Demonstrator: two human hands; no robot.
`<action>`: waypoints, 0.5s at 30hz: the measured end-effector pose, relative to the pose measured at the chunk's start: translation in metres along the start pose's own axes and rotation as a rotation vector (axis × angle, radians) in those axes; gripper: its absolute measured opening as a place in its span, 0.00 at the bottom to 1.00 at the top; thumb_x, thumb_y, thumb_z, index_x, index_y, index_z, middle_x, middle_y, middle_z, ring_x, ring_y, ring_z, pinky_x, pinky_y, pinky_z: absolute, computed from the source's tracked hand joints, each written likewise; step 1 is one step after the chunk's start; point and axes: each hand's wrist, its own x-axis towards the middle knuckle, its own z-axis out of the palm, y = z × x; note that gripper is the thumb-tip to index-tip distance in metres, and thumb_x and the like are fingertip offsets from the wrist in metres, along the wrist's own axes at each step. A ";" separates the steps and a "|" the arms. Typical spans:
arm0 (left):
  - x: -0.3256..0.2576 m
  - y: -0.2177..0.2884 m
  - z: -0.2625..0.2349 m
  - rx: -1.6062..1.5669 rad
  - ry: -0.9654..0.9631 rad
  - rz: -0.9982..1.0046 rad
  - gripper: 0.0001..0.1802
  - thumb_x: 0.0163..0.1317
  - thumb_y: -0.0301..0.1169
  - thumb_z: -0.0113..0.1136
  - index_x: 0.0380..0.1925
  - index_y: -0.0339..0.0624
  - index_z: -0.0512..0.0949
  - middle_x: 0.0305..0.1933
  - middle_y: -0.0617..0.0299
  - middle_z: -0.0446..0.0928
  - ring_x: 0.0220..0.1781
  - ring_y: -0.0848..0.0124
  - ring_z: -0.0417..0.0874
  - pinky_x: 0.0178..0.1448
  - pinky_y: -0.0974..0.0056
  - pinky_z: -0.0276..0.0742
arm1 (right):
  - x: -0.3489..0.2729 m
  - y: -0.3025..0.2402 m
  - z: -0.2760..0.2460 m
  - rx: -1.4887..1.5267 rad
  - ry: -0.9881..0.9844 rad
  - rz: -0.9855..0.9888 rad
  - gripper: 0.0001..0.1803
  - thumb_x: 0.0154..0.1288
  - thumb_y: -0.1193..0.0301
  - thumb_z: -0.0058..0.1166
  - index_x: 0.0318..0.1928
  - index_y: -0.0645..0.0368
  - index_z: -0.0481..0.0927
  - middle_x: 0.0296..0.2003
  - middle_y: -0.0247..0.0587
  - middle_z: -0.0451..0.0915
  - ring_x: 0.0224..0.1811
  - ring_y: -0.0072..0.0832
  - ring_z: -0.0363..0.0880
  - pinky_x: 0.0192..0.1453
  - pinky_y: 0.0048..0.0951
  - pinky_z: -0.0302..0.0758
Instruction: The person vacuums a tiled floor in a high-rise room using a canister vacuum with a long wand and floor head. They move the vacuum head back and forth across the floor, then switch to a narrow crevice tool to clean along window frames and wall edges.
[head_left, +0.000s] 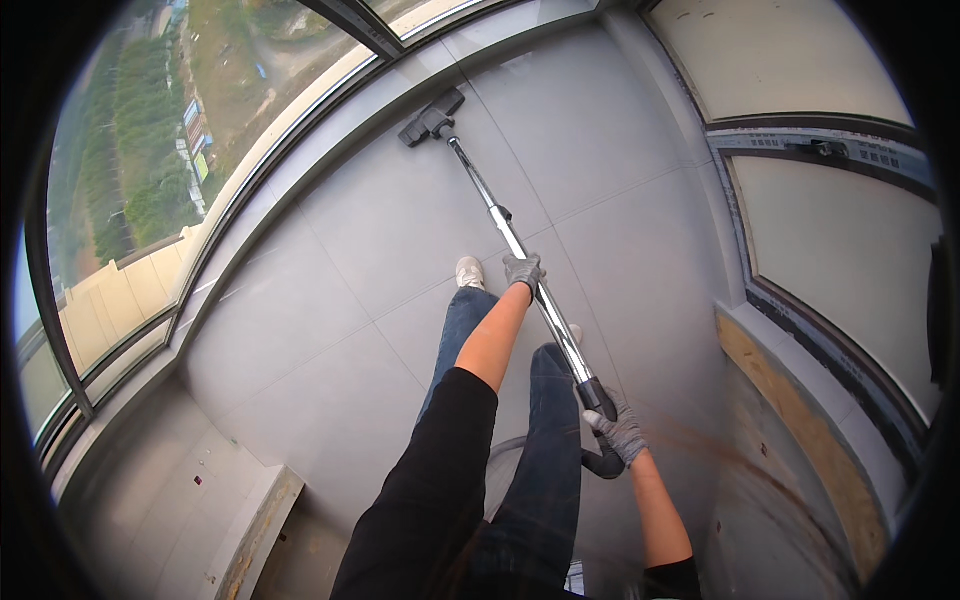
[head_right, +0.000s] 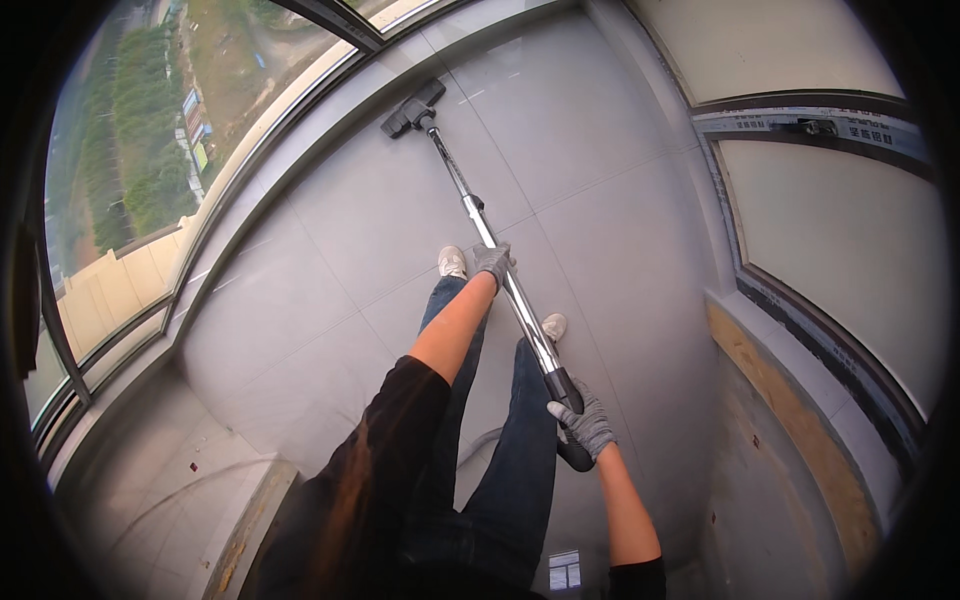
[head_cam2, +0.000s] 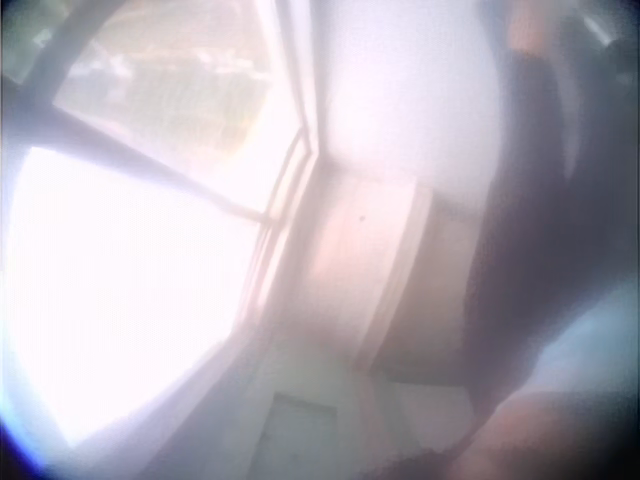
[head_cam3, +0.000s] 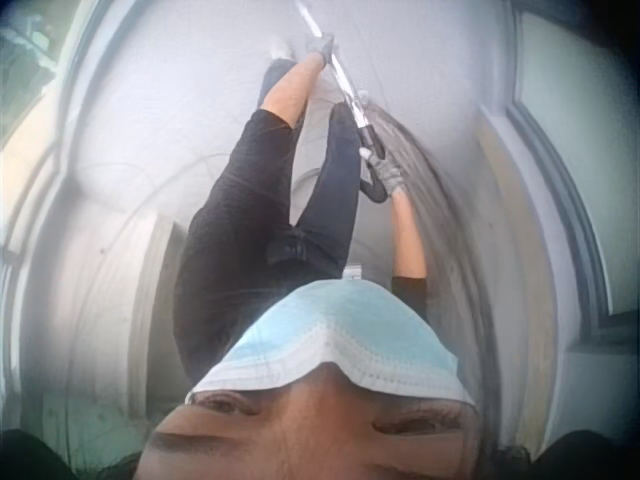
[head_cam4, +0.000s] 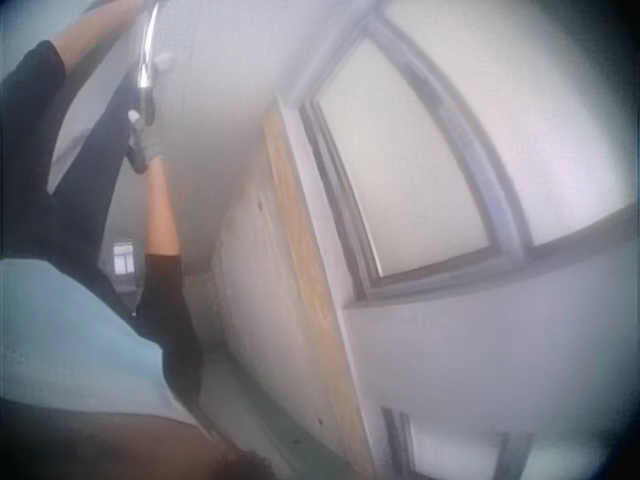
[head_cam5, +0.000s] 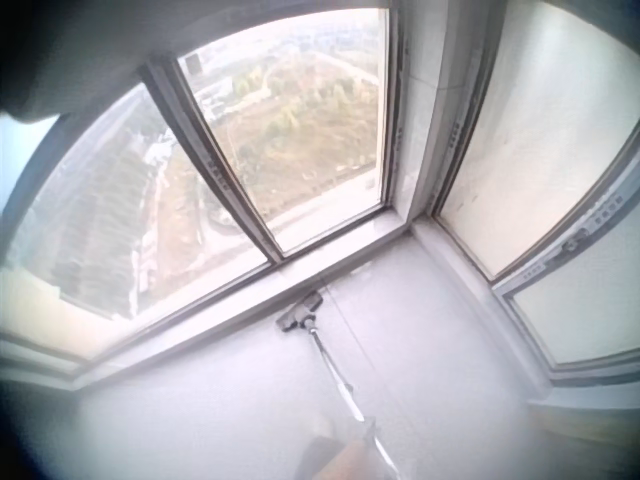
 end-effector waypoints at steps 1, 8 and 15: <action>0.005 0.018 -0.014 -0.002 0.053 0.041 0.22 0.56 0.28 0.63 0.43 0.37 0.60 0.27 0.53 0.73 0.19 0.64 0.79 0.18 0.60 0.77 | 0.013 -0.010 0.017 0.110 -0.056 0.150 0.42 0.55 0.67 0.68 0.69 0.48 0.62 0.33 0.38 0.76 0.21 0.24 0.73 0.21 0.30 0.74; -0.006 0.015 -0.073 0.211 0.054 0.107 0.22 0.58 0.31 0.65 0.43 0.37 0.62 0.24 0.54 0.75 0.18 0.65 0.79 0.17 0.58 0.78 | 0.006 -0.037 0.089 0.296 -0.144 0.363 0.47 0.58 0.68 0.66 0.74 0.39 0.52 0.27 0.37 0.73 0.19 0.24 0.71 0.17 0.30 0.71; -0.041 -0.136 -0.083 0.238 0.024 0.114 0.30 0.59 0.35 0.62 0.52 0.30 0.57 0.27 0.49 0.76 0.19 0.62 0.80 0.21 0.58 0.78 | -0.077 0.081 0.074 0.283 -0.209 0.457 0.48 0.58 0.67 0.66 0.74 0.39 0.52 0.28 0.37 0.75 0.20 0.24 0.73 0.21 0.30 0.74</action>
